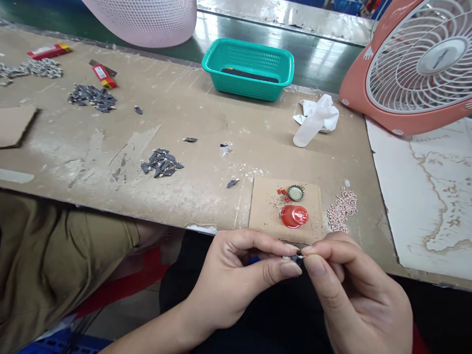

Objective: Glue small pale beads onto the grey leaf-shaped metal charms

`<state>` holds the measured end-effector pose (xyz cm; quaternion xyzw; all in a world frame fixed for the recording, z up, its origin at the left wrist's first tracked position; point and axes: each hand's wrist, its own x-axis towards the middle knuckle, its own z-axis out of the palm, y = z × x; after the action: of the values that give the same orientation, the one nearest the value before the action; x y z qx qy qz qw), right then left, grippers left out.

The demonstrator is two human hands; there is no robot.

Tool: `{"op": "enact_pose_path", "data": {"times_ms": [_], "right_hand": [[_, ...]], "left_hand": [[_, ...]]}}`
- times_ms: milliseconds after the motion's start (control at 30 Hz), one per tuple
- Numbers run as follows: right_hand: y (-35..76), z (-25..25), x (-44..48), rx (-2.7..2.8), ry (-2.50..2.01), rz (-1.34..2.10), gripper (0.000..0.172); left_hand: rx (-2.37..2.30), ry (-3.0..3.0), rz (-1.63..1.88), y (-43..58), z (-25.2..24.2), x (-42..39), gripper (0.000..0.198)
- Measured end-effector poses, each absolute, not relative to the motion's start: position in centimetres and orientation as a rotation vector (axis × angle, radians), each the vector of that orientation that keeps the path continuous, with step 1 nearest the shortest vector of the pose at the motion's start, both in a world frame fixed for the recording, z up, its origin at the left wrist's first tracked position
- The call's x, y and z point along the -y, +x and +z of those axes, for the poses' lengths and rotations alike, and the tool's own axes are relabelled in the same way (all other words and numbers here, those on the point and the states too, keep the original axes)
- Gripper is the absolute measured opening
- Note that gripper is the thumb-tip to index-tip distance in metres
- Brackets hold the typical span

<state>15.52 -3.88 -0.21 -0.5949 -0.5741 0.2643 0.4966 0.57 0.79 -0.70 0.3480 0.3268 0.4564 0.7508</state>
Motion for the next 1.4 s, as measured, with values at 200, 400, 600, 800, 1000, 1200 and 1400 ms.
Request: {"op": "enact_pose_path", "data": {"times_ms": [200, 400, 600, 800, 1000, 1200, 1400], "right_hand": [[15.70, -0.35, 3.81, 1.408, -1.446, 0.616, 0.008], [15.66, -0.48, 3.93, 1.437, -1.433, 0.568, 0.007], [15.01, -0.86, 4.22, 1.376, -1.400, 0.511, 0.008], [14.93, -0.90, 4.33, 1.416, -1.355, 0.467, 0.011], [15.41, -0.96, 4.24, 1.476, -1.377, 0.506, 0.009], [15.69, -0.53, 4.22, 1.492, -1.376, 0.580, 0.010], [15.58, -0.32, 4.67, 1.511, -1.369, 0.601, 0.014]], "left_hand": [[-0.749, 0.807, 1.024, 0.61, -0.95, -0.60, 0.031], [-0.768, 0.857, 1.049, 0.74, -0.86, -0.52, 0.031], [-0.793, 0.889, 1.092, 0.71, -0.70, -0.26, 0.032], [-0.838, 0.932, 1.109, 0.63, -0.59, -0.06, 0.029], [-0.848, 0.966, 1.134, 0.72, -0.72, -0.06, 0.023], [-0.822, 1.116, 1.201, 0.45, -0.84, -0.03, 0.018], [-0.799, 1.320, 1.243, 0.17, -1.06, 0.15, 0.023]]}}
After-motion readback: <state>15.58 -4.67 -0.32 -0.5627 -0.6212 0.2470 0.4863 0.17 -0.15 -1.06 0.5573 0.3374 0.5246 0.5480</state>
